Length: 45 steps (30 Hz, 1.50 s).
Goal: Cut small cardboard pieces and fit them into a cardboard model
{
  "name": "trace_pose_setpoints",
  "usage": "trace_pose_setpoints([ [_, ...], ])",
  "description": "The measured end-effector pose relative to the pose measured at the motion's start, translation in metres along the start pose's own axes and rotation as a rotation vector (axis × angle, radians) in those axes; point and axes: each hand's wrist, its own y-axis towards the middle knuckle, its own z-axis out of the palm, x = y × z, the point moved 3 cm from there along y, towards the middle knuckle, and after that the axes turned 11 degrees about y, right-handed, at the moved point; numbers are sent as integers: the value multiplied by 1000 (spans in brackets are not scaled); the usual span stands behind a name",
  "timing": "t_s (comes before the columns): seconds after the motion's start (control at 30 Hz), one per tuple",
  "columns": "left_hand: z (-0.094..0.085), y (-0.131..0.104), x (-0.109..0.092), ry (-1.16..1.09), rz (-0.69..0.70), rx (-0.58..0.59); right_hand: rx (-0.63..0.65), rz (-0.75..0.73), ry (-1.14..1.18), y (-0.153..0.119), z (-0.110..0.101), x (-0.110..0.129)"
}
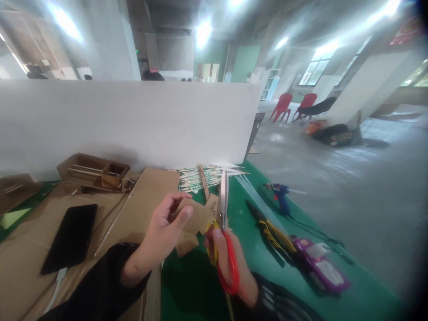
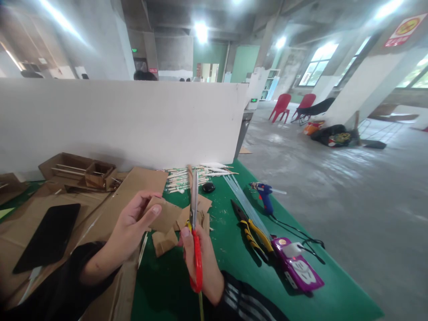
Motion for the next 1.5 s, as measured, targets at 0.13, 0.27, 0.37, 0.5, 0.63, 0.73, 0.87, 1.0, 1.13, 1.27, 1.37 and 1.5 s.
trace_pose_setpoints([
  [0.13,5,0,3,-59,41,18,26,-38,2,-1,0,1],
  [0.27,8,0,6,-88,12,52,18,-82,25,0,1,1],
  [0.37,11,-1,10,-105,-18,106,-68,-107,80,3,-1,-4],
  [0.5,17,-1,16,27,-82,251,-128,-129,133,4,-6,-18],
  [0.63,22,-2,17,160,-93,496,-224,-242,111,-1,-14,-17],
  [0.73,21,-1,14,101,-111,560,-232,-239,104,-1,-16,-10],
  [0.87,19,3,17,32,-147,462,-204,-163,206,3,-15,-11],
  [1.0,23,4,27,-33,-147,369,-209,-96,362,7,-14,-24],
  [1.13,24,4,31,-47,-153,226,-230,-73,345,7,-15,-29],
  [1.27,26,1,25,-64,-94,247,-245,-62,328,7,-13,-22],
  [1.37,24,-2,23,-35,-47,174,-226,-61,354,7,-10,-18],
  [1.5,21,-5,20,111,46,64,-163,-49,361,8,-5,-22],
])
